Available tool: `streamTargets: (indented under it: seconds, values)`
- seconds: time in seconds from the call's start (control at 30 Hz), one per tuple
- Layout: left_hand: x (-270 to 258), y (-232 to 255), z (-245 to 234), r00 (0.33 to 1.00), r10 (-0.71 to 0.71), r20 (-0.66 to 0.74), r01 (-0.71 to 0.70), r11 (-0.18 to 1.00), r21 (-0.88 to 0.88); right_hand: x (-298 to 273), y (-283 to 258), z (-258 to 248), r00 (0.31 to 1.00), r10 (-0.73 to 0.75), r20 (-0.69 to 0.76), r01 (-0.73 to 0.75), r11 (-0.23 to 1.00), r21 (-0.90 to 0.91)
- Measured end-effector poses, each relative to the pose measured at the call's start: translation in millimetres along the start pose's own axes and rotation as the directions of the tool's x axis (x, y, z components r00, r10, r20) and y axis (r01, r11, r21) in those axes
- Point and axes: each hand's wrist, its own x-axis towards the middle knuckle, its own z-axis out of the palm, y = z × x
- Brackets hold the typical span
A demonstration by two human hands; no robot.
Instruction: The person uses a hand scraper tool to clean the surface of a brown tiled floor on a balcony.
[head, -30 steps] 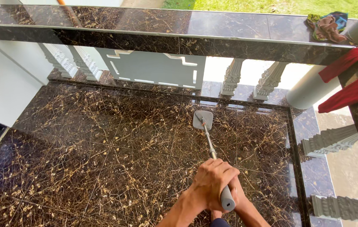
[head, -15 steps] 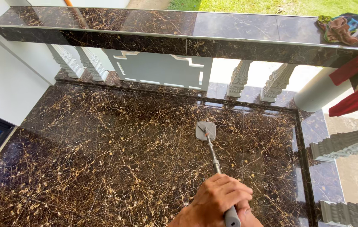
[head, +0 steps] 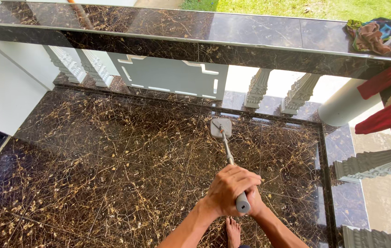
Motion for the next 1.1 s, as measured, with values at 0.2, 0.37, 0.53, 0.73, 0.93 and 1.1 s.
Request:
streamTargets:
  seconds: [0.2,0.37,0.53,0.73,0.93,1.1]
  values:
    - [-21.8,-28.6,29.4,1.000,-0.026,0.010,0.025,0.996,0.088,32.1,-41.3,6.4,0.992,0.009,0.123,0.012,0.987,-0.163]
    - [-33.0,-38.7,26.3,0.996,-0.015,0.093,0.007,0.996,0.085,27.9,-47.9,17.0,0.992,-0.060,0.114,0.082,0.977,-0.199]
    - [-25.6,-31.3,9.5,0.995,-0.038,0.087,0.032,0.997,0.072,43.0,-57.6,29.9,0.992,-0.048,0.116,0.076,0.965,-0.251]
    - [-3.5,2.6,-20.7,0.993,-0.076,0.087,0.073,0.996,0.041,47.5,-114.5,37.4,0.982,-0.148,0.120,0.171,0.961,-0.216]
    - [8.3,54.6,-60.7,0.980,-0.156,0.127,0.149,0.987,0.064,24.2,-175.7,58.2,1.000,0.008,0.027,0.003,0.921,-0.389]
    - [-15.2,72.9,-67.5,0.971,-0.171,0.164,0.170,0.985,0.025,-7.4,-181.3,78.8,0.976,-0.201,0.086,0.218,0.889,-0.401]
